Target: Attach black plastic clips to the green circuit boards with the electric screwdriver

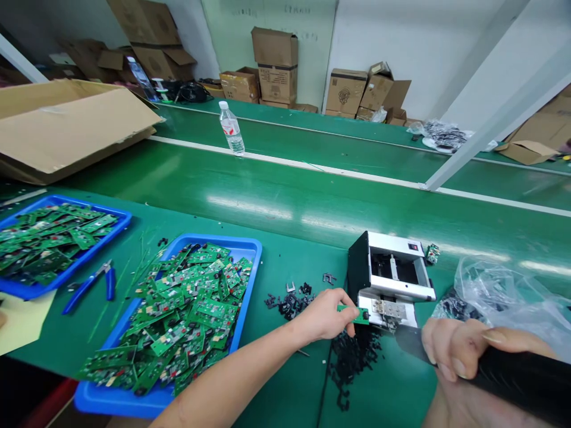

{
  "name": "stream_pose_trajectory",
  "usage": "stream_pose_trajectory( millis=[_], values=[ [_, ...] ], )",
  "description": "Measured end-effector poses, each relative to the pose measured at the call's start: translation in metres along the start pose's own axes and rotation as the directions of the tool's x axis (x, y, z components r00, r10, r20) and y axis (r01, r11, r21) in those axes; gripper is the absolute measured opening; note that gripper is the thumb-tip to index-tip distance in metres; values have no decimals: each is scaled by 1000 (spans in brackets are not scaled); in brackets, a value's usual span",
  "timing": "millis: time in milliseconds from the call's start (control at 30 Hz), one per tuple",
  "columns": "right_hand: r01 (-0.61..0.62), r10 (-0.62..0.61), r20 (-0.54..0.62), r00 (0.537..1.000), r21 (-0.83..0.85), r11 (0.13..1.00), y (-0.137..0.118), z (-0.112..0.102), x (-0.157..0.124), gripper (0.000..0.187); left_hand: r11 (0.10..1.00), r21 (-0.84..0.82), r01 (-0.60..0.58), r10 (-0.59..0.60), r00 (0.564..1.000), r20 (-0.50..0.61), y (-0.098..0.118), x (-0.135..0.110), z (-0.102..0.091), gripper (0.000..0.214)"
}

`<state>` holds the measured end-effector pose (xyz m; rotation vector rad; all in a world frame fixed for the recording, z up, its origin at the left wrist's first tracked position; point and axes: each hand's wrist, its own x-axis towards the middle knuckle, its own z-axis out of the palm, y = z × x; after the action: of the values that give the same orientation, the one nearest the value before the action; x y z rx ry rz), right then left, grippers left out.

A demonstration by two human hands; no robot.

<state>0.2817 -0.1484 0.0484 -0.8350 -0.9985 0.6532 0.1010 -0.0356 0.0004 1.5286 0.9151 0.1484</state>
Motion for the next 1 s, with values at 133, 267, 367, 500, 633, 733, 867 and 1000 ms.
stream_pose_trajectory(
  millis=[133,267,367,500,633,733,867,1000],
  values=[
    [63,-65,76,995,37,997,-6,30,18,47,1000,-3,18,-18,1000,2,0,0,1,24],
    [34,-38,153,987,30,999,-8,46,27,35,1000,8,14,-14,1000,3,-3,2,2,24],
    [36,-41,132,990,40,999,-6,46,27,33,1000,20,21,-21,1000,4,-3,2,2,23],
    [-63,58,159,986,29,998,-3,43,27,30,1000,13,9,-9,1000,7,-1,1,1,21],
    [-47,38,173,984,48,998,-3,46,29,33,1000,5,15,-15,1000,7,3,-1,0,20],
    [-111,100,210,972,40,993,-6,48,30,39,1000,7,29,-29,1000,2,4,-2,0,21],
    [-156,151,305,940,-7,988,-9,44,31,23,1000,13,23,-24,1000,5,4,-1,-1,23],
    [-247,248,356,901,-48,968,-13,40,34,24,1000,14,28,-28,999,21,4,-2,-1,24]
  ],
)
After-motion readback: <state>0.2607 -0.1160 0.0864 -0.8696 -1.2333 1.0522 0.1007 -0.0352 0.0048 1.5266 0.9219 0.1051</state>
